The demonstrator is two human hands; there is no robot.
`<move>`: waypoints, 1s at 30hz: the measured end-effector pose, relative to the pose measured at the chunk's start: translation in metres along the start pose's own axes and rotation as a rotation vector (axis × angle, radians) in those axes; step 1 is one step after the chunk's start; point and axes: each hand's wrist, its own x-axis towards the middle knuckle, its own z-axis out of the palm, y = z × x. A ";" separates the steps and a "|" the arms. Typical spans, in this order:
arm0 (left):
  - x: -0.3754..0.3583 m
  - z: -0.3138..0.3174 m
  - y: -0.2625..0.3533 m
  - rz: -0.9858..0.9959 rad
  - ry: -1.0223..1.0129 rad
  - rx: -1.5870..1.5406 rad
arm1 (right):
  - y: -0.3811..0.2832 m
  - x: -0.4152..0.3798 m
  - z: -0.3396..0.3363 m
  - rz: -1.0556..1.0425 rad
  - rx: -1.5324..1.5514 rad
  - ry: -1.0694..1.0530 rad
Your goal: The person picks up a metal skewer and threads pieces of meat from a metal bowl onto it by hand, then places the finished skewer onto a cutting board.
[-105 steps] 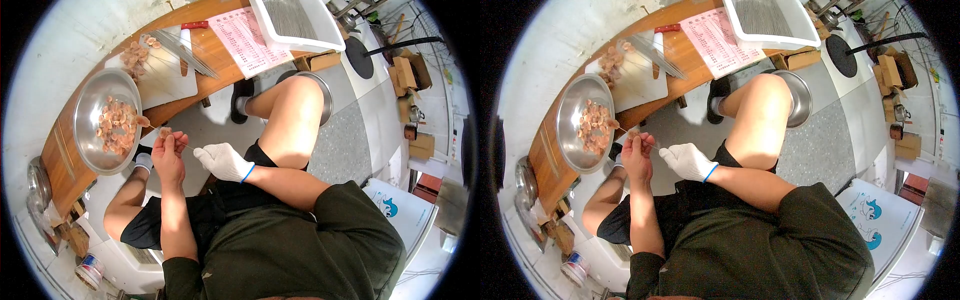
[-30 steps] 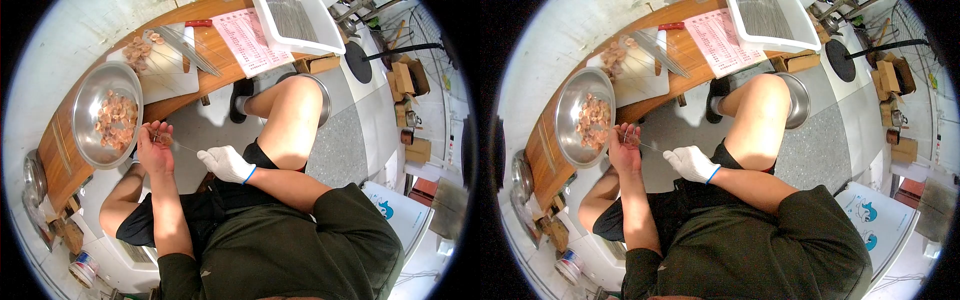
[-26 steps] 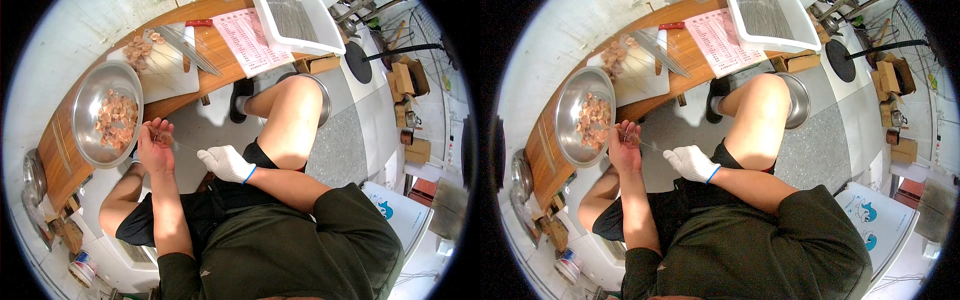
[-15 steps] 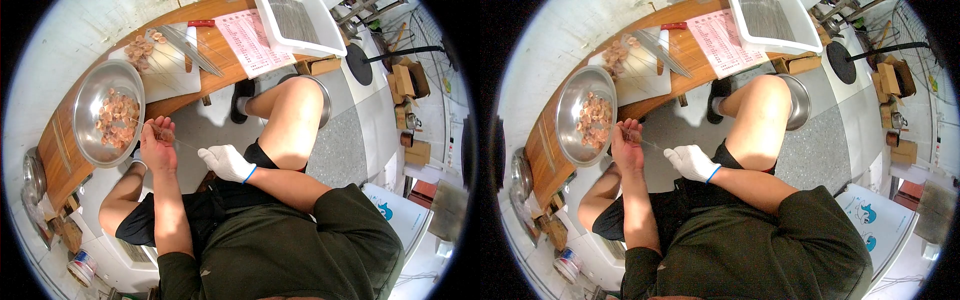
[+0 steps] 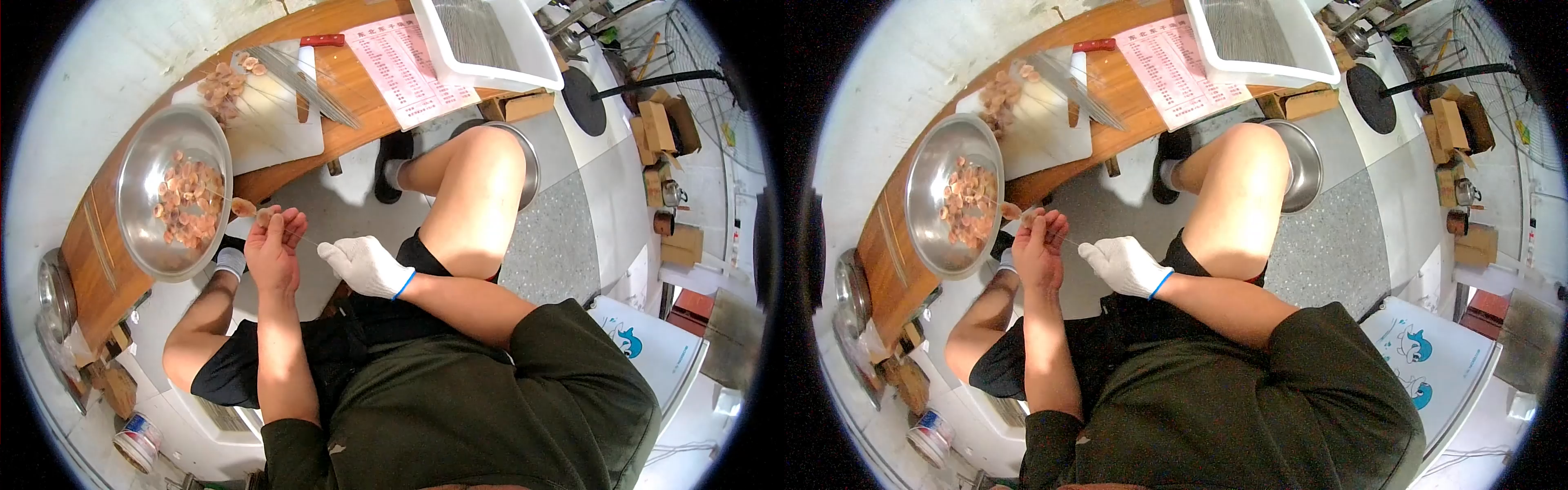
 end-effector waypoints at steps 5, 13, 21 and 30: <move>0.002 -0.002 0.001 0.015 -0.015 -0.010 | 0.004 0.002 0.002 -0.070 -0.014 0.023; 0.005 -0.004 0.002 0.042 -0.053 0.016 | 0.000 0.002 0.002 -0.047 -0.010 -0.008; 0.004 0.000 0.006 0.016 -0.036 0.065 | -0.003 0.002 0.003 0.090 0.026 -0.027; 0.030 -0.050 0.077 0.118 0.173 0.377 | 0.012 0.008 -0.006 0.083 0.136 0.073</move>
